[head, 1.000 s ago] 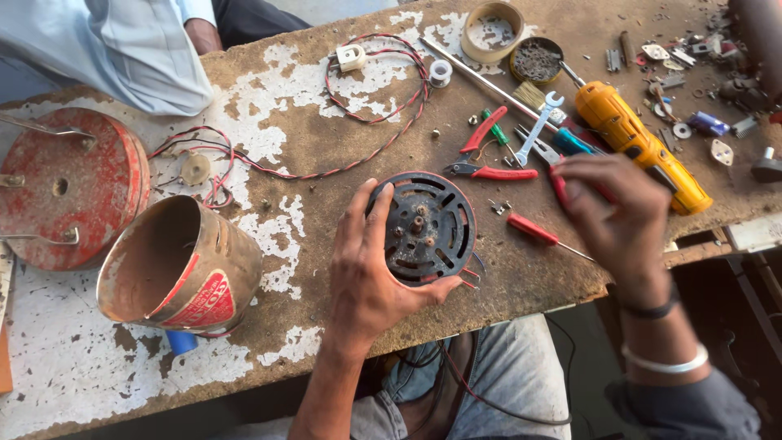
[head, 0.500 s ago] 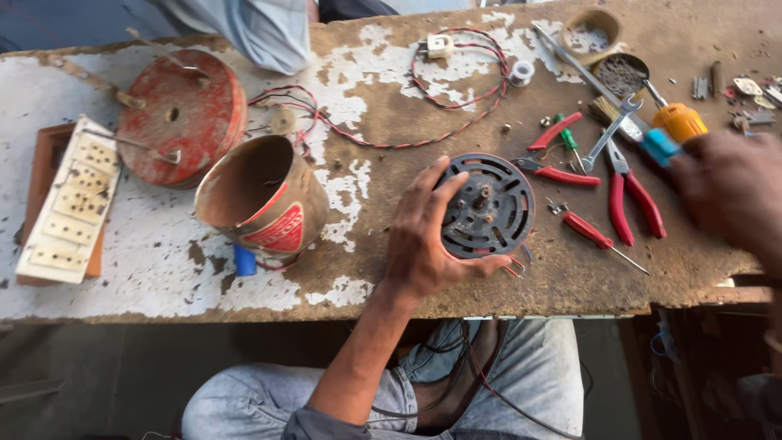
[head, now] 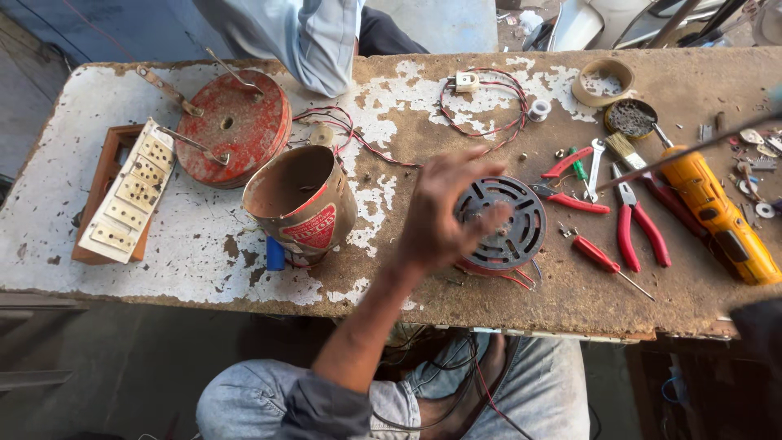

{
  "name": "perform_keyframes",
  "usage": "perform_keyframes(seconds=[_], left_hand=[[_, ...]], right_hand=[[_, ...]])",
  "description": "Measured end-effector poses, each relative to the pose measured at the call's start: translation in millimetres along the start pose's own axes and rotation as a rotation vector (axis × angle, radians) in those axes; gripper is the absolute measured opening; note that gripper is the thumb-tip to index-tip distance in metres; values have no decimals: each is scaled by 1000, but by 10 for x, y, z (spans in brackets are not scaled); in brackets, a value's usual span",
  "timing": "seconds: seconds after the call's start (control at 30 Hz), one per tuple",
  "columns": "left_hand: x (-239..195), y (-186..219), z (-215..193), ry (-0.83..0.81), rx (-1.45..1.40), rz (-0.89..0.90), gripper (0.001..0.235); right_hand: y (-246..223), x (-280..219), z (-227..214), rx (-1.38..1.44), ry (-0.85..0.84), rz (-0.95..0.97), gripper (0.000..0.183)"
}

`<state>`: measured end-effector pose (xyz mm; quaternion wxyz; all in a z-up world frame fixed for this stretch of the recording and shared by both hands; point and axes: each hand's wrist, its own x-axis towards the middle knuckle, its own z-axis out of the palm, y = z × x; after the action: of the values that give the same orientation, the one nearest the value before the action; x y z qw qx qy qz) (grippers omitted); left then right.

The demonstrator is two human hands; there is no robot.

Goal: The person disassembles a small red cylindrical motor, removes screws from a metal plate, and uses pliers to strip and adjust wires on the stator. They then reassemble the motor components and wrap the stator windings with tape.

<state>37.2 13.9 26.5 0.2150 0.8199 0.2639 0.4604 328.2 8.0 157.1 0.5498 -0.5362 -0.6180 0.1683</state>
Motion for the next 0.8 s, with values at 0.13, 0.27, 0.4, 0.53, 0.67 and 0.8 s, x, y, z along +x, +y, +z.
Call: perform_keyframes(seconds=[0.13, 0.27, 0.4, 0.53, 0.67, 0.8], left_hand=[[677, -404, -174, -653, -825, -18, 53], [710, -611, -7, -868, -1085, -22, 35], [507, -643, 269, -732, -882, -41, 39], [518, -522, 242, -682, -870, -110, 36], [490, -381, 144, -686, -682, -102, 35], [512, -202, 13, -713, -718, -189, 28]], right_hand=[[-64, 1, 194, 115, 29, -24, 44], [-216, -2, 403, 228, 56, -84, 47], [-348, -71, 569, 306, 66, -141, 51], [-546, -74, 719, 381, 82, -195, 54], [-702, -54, 831, 406, 122, -240, 57], [-830, -63, 911, 452, 121, -282, 60]])
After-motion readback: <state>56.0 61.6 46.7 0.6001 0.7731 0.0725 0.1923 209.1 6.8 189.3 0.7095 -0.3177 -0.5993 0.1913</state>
